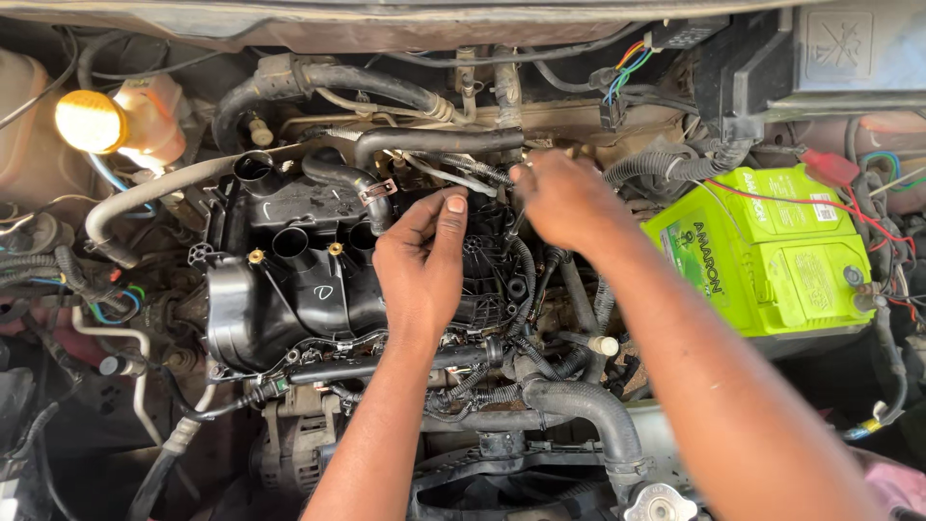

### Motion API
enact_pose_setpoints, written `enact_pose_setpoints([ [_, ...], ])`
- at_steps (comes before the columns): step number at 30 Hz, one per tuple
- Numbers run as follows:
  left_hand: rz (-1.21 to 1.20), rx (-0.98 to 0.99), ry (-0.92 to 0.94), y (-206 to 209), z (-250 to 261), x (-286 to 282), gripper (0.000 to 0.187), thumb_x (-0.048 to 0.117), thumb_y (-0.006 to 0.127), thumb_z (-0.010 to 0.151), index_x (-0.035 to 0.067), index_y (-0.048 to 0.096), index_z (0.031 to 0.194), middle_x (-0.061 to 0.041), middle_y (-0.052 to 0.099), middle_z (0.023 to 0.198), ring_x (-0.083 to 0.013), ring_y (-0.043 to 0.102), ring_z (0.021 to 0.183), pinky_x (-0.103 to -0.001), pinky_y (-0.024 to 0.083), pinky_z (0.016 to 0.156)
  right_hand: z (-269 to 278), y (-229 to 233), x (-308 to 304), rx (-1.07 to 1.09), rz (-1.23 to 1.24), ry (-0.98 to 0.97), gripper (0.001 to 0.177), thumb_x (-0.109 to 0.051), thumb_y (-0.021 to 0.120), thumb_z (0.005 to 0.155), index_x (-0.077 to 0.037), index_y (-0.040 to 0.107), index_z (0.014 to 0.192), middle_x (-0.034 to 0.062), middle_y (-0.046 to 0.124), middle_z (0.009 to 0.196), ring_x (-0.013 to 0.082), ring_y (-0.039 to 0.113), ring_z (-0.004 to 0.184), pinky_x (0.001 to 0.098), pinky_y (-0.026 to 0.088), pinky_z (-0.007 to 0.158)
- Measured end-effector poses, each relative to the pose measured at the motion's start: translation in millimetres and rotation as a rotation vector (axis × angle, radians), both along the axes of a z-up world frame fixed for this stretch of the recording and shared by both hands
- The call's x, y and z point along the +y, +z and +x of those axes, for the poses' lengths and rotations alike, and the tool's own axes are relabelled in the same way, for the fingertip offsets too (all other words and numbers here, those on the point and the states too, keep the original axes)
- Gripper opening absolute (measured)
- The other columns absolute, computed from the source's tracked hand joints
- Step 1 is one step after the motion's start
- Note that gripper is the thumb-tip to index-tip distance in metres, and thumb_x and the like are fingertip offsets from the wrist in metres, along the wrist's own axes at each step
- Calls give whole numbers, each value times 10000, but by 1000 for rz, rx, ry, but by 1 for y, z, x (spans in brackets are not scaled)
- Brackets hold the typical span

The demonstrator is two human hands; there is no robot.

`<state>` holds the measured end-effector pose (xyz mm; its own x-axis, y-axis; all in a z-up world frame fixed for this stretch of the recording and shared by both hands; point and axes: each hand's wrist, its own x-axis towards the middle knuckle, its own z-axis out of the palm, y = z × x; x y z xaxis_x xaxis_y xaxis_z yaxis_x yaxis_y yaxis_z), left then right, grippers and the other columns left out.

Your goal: The person works on a car engine, using a socket wrench to tighten bolts on the intake manifold and engine head. The person reaches into the engine bay, manipulates small hoses and wires, and uses tools to secure various components.

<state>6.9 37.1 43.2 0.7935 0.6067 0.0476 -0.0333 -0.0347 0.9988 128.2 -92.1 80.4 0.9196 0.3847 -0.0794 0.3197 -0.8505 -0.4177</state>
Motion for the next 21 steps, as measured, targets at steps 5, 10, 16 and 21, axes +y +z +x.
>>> enact_pose_setpoints([
  [5,3,60,-53,1,-2,-6,350,324,684,970,44,775,1160,-49,765,791,-35,598,714,-225,517,675,-18,-5,24,-53,-84,-17,352,-343,501,1055,-28,648,1108,303,696,1075,499,629,1090,600,475,941],
  [10,-20,-24,-85,-1,-3,-4,402,373,637,993,40,747,1189,-26,783,884,-22,671,828,-212,535,781,-6,-23,27,-123,-118,-11,311,-318,551,1020,-46,630,1147,317,661,1140,521,609,1097,592,481,928],
  [16,-122,-18,-82,2,-2,7,415,376,617,1002,58,761,1226,-37,742,858,-71,567,759,-255,495,710,-8,-40,29,-146,-14,-151,301,-196,575,929,-18,577,1172,319,677,1126,512,636,1097,572,498,942],
  [21,-159,-136,-74,1,4,11,427,390,637,998,28,756,1189,-12,773,940,-33,649,873,-221,530,818,-36,-14,39,-181,-92,-277,332,-345,534,1034,-32,581,1135,323,678,1051,543,622,1027,626,480,860],
])
